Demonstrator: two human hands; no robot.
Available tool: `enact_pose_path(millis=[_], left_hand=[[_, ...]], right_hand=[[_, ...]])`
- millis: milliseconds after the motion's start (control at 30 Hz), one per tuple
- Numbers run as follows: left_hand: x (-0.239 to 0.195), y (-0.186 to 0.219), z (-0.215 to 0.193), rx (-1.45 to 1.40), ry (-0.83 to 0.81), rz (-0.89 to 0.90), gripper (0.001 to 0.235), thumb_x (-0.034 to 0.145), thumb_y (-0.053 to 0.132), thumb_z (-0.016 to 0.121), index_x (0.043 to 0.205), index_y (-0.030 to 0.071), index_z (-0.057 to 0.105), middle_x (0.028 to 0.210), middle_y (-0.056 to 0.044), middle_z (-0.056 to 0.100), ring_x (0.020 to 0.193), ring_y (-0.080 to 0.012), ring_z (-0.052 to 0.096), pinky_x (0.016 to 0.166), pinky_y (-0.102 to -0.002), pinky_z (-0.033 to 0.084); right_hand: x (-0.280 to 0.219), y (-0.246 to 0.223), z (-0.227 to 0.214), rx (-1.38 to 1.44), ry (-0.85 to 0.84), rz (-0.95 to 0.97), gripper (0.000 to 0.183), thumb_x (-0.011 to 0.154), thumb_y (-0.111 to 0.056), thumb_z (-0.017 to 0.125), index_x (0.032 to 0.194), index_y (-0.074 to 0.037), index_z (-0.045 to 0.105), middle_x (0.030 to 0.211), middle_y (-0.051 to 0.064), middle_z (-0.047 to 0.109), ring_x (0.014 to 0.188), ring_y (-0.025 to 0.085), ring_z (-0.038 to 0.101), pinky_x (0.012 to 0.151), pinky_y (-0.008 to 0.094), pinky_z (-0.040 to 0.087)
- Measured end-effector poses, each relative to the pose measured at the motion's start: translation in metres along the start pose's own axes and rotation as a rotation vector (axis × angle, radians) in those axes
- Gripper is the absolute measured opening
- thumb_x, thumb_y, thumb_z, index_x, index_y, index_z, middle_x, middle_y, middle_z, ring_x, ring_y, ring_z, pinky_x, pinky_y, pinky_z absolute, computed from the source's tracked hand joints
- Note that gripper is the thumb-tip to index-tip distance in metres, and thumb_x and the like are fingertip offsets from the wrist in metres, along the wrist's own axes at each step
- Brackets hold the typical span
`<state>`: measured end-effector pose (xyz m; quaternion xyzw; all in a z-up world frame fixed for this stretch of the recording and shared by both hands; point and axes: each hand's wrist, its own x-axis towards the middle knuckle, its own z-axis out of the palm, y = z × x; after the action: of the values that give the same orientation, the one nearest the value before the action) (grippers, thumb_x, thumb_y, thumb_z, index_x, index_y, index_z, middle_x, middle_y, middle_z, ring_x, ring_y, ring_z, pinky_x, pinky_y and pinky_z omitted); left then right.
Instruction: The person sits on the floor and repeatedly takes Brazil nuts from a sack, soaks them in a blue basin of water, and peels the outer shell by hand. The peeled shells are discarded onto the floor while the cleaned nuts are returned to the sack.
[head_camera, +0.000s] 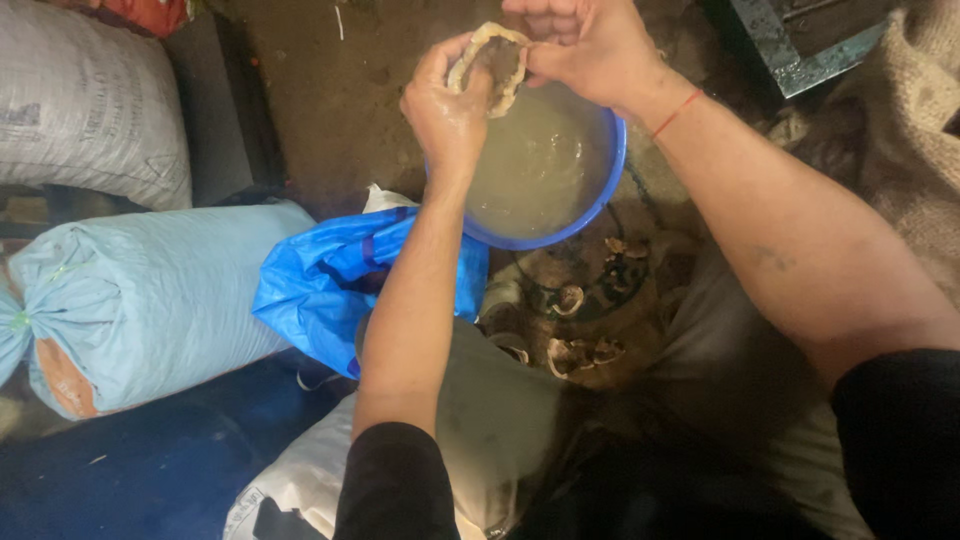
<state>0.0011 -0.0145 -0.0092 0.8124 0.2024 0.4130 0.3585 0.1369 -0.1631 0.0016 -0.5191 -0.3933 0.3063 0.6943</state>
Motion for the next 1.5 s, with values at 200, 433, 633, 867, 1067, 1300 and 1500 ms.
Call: enact_pose_path(millis=[200, 433, 633, 867, 1067, 1300, 1500], left_hand=[[-0.001, 0.003, 0.003, -0.008, 0.006, -0.019, 0.021, 0.082, 0.004, 0.076, 0.104, 0.004, 0.072, 0.098, -0.011, 0.079, 0.092, -0.0243, 0.08, 0.086, -0.035, 0.062], [-0.002, 0.007, 0.0, 0.05, 0.048, 0.159, 0.031, 0.076, -0.001, 0.076, 0.106, 0.004, 0.068, 0.103, -0.013, 0.073, 0.099, -0.0297, 0.074, 0.089, -0.037, 0.058], [0.001, 0.001, 0.008, 0.017, 0.115, -0.014, 0.031, 0.074, 0.008, 0.084, 0.101, 0.006, 0.07, 0.098, -0.011, 0.074, 0.093, -0.0268, 0.075, 0.086, -0.037, 0.06], [0.008, -0.009, 0.006, -0.033, -0.017, -0.115, 0.028, 0.075, 0.014, 0.075, 0.101, 0.007, 0.077, 0.095, -0.012, 0.083, 0.09, -0.0258, 0.082, 0.085, -0.035, 0.061], [0.005, -0.003, 0.008, -0.023, -0.013, -0.206, 0.025, 0.075, 0.017, 0.077, 0.097, 0.006, 0.077, 0.09, -0.012, 0.082, 0.085, -0.0266, 0.081, 0.08, -0.036, 0.062], [0.003, -0.002, 0.013, -0.123, 0.034, -0.237, 0.025, 0.075, 0.012, 0.074, 0.098, 0.005, 0.077, 0.087, -0.01, 0.082, 0.081, -0.0239, 0.082, 0.074, -0.035, 0.063], [0.003, -0.009, 0.023, -0.385, -0.013, -0.421, 0.025, 0.067, 0.01, 0.086, 0.089, -0.001, 0.079, 0.08, -0.011, 0.081, 0.068, -0.019, 0.079, 0.062, -0.033, 0.063]], right_hand=[[0.002, 0.013, -0.004, 0.048, -0.087, -0.05, 0.035, 0.102, 0.008, 0.068, 0.136, 0.0, 0.063, 0.125, 0.003, 0.071, 0.111, 0.011, 0.071, 0.09, 0.029, 0.064], [0.002, 0.019, -0.013, 0.025, -0.132, -0.051, 0.031, 0.103, 0.011, 0.067, 0.132, 0.0, 0.063, 0.117, 0.004, 0.065, 0.106, 0.013, 0.07, 0.092, 0.032, 0.064], [-0.003, 0.008, -0.004, -0.006, -0.092, 0.013, 0.045, 0.092, 0.011, 0.064, 0.134, -0.006, 0.063, 0.125, 0.006, 0.07, 0.105, 0.013, 0.071, 0.091, 0.029, 0.063], [-0.004, 0.007, -0.001, 0.073, -0.154, 0.005, 0.021, 0.104, 0.009, 0.064, 0.122, 0.0, 0.066, 0.121, 0.008, 0.071, 0.109, 0.016, 0.072, 0.096, 0.032, 0.063], [-0.003, 0.01, -0.005, 0.037, -0.104, 0.087, 0.014, 0.106, 0.007, 0.066, 0.117, 0.0, 0.07, 0.115, 0.006, 0.074, 0.105, 0.015, 0.073, 0.095, 0.03, 0.063], [-0.006, 0.01, -0.006, -0.057, -0.093, 0.014, 0.011, 0.109, 0.01, 0.067, 0.112, 0.001, 0.062, 0.112, 0.007, 0.068, 0.104, 0.017, 0.073, 0.095, 0.033, 0.066], [-0.009, -0.003, -0.003, -0.018, -0.113, 0.038, 0.024, 0.105, 0.013, 0.063, 0.125, -0.001, 0.065, 0.122, 0.007, 0.071, 0.113, 0.016, 0.073, 0.097, 0.032, 0.066]])
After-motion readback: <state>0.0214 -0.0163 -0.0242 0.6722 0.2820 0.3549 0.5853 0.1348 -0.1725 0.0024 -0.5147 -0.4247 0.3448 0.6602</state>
